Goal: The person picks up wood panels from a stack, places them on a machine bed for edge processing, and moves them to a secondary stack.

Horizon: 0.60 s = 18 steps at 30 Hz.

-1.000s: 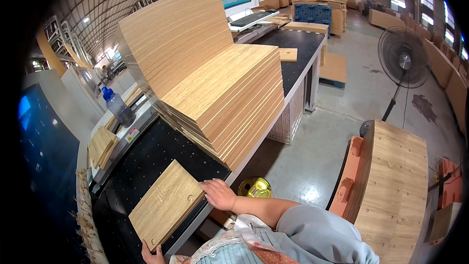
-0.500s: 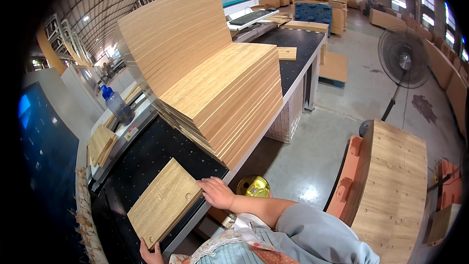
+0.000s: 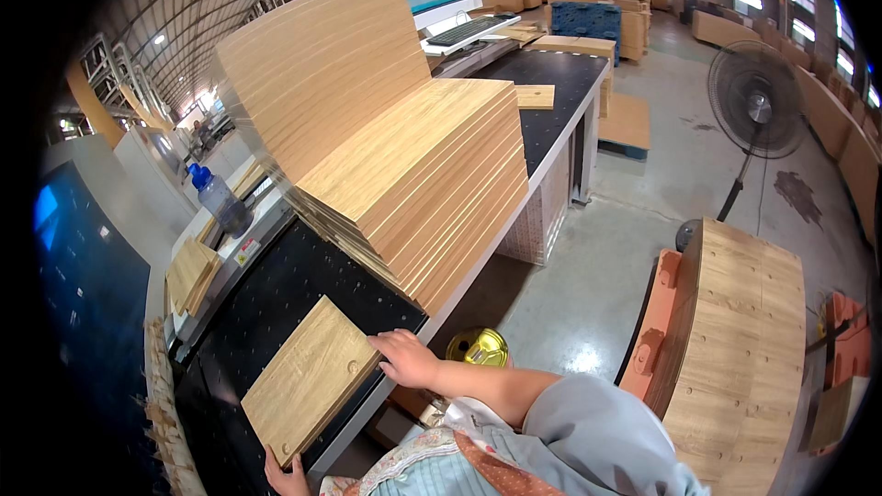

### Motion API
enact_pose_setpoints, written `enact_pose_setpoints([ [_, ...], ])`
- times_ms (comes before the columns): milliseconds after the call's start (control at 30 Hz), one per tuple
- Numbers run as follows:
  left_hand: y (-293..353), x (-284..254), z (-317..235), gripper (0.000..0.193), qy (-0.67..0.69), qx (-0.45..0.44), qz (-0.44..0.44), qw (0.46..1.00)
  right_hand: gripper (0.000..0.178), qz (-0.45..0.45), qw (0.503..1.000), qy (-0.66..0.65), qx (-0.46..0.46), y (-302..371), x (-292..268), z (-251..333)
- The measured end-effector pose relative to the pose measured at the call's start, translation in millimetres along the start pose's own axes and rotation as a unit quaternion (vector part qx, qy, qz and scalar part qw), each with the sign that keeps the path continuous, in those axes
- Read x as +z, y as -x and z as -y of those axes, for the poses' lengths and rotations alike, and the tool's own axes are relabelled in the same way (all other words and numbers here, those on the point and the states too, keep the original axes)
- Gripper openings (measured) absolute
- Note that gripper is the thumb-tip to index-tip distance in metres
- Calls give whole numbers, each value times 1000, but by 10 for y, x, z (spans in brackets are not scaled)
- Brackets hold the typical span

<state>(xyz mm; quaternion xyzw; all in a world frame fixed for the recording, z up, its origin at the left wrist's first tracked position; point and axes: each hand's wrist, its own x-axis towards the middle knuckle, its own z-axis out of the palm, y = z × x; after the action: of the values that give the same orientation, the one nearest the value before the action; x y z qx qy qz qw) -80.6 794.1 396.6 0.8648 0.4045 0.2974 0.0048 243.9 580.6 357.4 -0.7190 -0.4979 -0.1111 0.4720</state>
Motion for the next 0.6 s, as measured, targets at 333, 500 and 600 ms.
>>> enact_pose_setpoints([
  [333, 101, 212, 482, 66, 54, -6, -29, 998, 27, -305, 920, -6, -244, -1013, -1709, 881],
  [500, 42, 293, 406, 67, 67, 5, -29, 997, 25, -266, 949, 152, -70, -1370, -2030, 755],
  [600, 54, 268, 410, 70, 72, 4, -33, 997, 33, -183, 969, 164, 0, -1394, -1977, 568],
])
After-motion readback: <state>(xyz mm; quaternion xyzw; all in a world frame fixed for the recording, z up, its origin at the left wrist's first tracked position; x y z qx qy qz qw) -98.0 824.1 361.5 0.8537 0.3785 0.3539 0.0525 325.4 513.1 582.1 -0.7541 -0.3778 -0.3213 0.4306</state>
